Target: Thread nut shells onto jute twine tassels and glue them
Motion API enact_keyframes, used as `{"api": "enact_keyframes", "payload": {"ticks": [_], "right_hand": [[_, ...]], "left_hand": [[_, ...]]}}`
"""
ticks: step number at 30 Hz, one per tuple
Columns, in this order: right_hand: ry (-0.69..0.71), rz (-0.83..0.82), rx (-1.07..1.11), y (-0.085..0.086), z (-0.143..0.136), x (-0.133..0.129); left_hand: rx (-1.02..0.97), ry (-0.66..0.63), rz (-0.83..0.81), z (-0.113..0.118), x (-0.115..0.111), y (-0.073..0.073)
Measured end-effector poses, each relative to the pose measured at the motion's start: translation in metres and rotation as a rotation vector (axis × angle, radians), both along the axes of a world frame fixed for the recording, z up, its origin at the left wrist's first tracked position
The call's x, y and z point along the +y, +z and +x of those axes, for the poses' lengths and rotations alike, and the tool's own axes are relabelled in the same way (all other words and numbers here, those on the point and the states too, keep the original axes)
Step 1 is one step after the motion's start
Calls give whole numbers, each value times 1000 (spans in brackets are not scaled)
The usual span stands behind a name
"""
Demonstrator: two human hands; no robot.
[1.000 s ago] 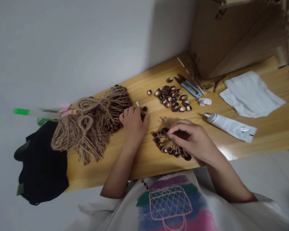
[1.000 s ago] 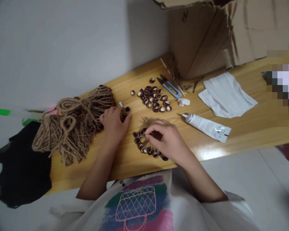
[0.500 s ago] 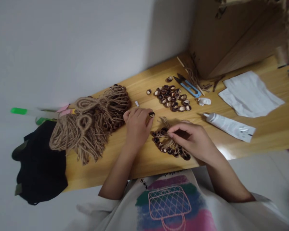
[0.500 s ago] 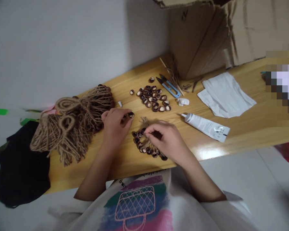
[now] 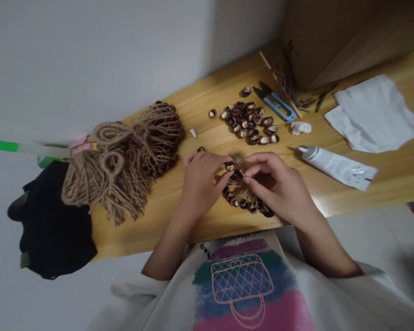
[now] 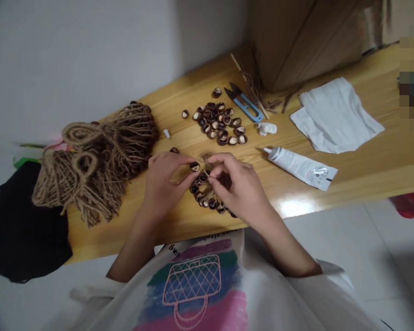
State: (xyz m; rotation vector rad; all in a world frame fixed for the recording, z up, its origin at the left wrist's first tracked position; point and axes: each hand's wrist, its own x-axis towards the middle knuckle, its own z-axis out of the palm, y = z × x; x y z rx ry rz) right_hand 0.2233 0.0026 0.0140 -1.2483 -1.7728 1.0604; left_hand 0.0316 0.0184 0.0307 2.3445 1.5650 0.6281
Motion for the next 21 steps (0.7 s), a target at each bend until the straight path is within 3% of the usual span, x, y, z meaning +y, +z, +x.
{"api": "enact_keyframes", "payload": {"ticks": [7,21], "right_hand": [[4,86,-123,0,-2,-2],[34,86,-80,-2,-2,-2]], "left_hand": [[-20,-21,-95,3,-2,-1],[-84,-39,-113,5,-1,-5]]}}
